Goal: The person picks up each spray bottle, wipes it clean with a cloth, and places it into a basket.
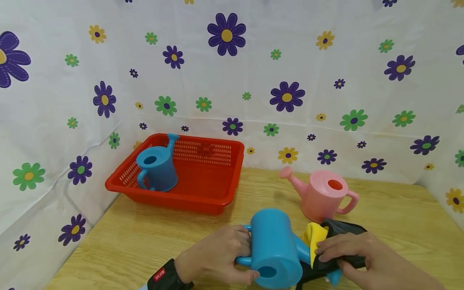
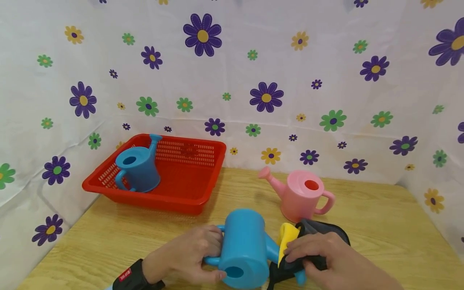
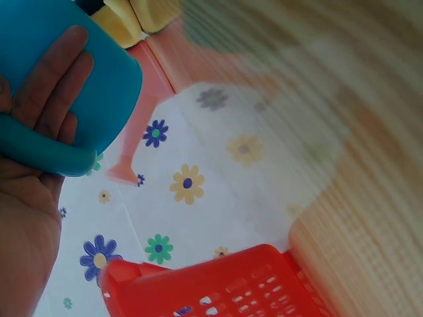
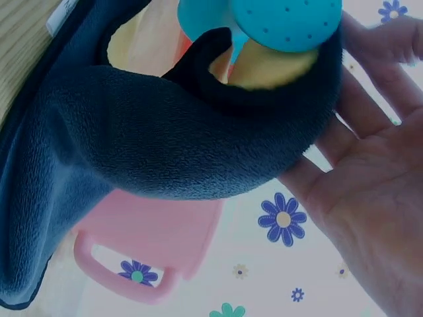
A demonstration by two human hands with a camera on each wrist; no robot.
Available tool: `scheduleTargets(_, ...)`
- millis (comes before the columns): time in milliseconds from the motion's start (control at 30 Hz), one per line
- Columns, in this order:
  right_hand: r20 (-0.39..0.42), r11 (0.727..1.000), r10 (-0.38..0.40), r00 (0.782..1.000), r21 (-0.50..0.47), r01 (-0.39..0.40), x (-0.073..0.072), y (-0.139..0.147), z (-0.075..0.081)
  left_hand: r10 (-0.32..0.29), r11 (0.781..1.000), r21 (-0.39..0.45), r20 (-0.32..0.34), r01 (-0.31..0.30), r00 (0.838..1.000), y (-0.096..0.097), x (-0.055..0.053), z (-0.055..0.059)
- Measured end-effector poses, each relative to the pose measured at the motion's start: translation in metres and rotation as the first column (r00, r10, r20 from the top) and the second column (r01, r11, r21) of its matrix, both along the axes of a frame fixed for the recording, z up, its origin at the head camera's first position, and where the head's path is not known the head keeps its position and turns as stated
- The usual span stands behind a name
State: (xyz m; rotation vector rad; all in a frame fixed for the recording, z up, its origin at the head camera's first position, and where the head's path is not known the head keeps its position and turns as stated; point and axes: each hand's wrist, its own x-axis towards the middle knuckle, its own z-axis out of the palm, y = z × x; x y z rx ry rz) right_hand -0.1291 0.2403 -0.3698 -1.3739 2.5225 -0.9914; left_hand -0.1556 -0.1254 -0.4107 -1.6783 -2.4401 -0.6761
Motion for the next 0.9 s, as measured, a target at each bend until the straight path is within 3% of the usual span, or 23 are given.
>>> scheduleTargets(200,0.095,0.98,-0.12,0.988,0.174,0.102,0.003,-0.003,0.003,0.01,0.998,-0.054,0.044,-0.007,0.999,-0.001,0.014,0.01)
scheduleTargets(267,0.122,0.959,-0.201,0.972,0.225,0.17,0.001,0.002,0.002,0.017,1.0,0.004,0.025,-0.018,1.0,-0.009,0.017,0.018)
scheduleTargets(333,0.146,0.939,-0.252,0.957,0.275,0.205,-0.003,0.011,-0.003,0.042,0.992,0.119,0.017,-0.043,0.999,-0.022,0.018,0.027)
scheduleTargets(400,0.181,0.913,-0.294,0.939,0.343,0.219,-0.006,0.018,-0.012,0.094,0.959,0.269,-0.011,-0.087,0.996,-0.039,0.016,0.036)
scheduleTargets(467,0.173,0.906,-0.265,0.949,0.382,0.183,-0.01,0.024,-0.027,0.192,0.895,0.407,0.022,-0.185,0.981,-0.06,0.012,0.043)
scheduleTargets(500,0.164,0.905,-0.241,0.957,0.395,0.16,-0.011,0.027,-0.035,0.252,0.851,0.463,0.052,-0.247,0.966,-0.07,0.01,0.046)
scheduleTargets(567,0.161,0.898,-0.216,0.963,0.419,0.132,-0.013,0.027,-0.045,0.373,0.756,0.524,0.149,-0.393,0.916,-0.09,0.006,0.051)
scheduleTargets(633,0.167,0.891,-0.217,0.962,0.435,0.126,-0.016,0.024,-0.048,0.479,0.658,0.528,0.257,-0.537,0.84,-0.107,0.0,0.052)
scheduleTargets(700,0.217,0.877,-0.268,0.939,0.459,0.144,-0.019,0.021,-0.047,0.55,0.586,0.487,0.348,-0.648,0.759,-0.12,-0.007,0.051)
scheduleTargets(733,0.22,0.877,-0.274,0.936,0.457,0.149,-0.021,0.021,-0.048,0.57,0.561,0.465,0.384,-0.685,0.727,-0.125,-0.011,0.05)
scheduleTargets(800,0.174,0.875,-0.257,0.951,0.459,0.153,-0.025,0.023,-0.052,0.595,0.528,0.433,0.425,-0.731,0.682,-0.134,-0.021,0.047)
scheduleTargets(900,0.069,0.889,-0.203,0.977,0.431,0.154,-0.027,0.029,-0.06,0.606,0.502,0.395,0.474,-0.77,0.639,-0.14,-0.037,0.045)
